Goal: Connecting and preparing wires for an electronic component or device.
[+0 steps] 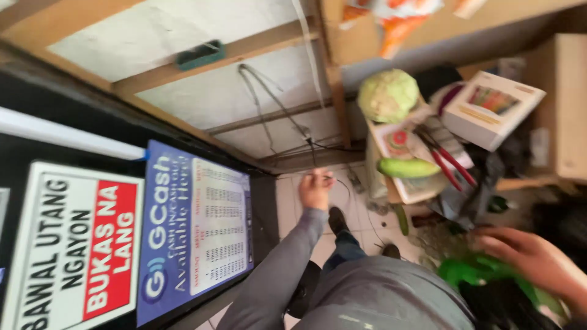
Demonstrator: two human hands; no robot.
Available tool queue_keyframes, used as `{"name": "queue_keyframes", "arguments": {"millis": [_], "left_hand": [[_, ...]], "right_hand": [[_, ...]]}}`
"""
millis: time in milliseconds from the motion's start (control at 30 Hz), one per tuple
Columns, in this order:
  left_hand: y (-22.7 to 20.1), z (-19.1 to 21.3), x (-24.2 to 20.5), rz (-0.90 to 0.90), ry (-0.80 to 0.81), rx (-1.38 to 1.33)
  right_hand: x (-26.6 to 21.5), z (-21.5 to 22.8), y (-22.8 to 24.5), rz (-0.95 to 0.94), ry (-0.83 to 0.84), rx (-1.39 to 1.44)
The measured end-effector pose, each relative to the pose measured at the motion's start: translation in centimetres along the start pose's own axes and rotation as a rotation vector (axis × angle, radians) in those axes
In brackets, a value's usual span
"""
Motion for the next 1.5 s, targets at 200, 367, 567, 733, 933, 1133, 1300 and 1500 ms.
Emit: {"name": "queue_keyframes", "arguments": {"millis": [200,367,567,733,933,1133,1300,1500], "left_hand": [[-8.4,-0.9,-8.3,0.108,0.195,-0.608],[-9.2,0.2,-13.1,0.180,0.191,-0.685],[-4.3,1.7,-15.6,0.257,0.176,-0.553],[-5.0,-2.3,-17.9,0.490,0.532,-0.467],[-17.4,-13.8,-17.5,-0.005,0.875,0.394],[-18.7,-23.5,-14.1,-0.548,0.817,0.498],[-15.3,-24.2,-14.1,-0.012,1.008,0.176],[-13.1,-23.1,-12.8,0.021,0.921,0.088]], "right_hand": [[0.0,-7.1,12.2,0.142,0.440,-0.228],[-3.1,-10.0,17.3,0.101,0.525,0.646],[-3.7,-6.1,18.2,0.328,0.306,1.278],[-3.4,-5.4,17.0,0.400,0.232,1.121],[-4.1,-7.2,18.1,0.406,0.169,0.610],[-3.0,-8.4,18.5,0.448,0.205,0.603],[-2.7,-8.8,16.9,0.329,0.205,0.681],[-6.6,-0.6,19.8,0.457,-0.387,0.530]]}}
Point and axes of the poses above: each hand's wrist, its own x-axis towards the middle knuckle, its own z-axis out of the back of the hand, y = z × x, the point moved 6 cm from there along x, towards the middle knuckle, and after that the axes turned 2 degrees about x, right-handed, at the moved point
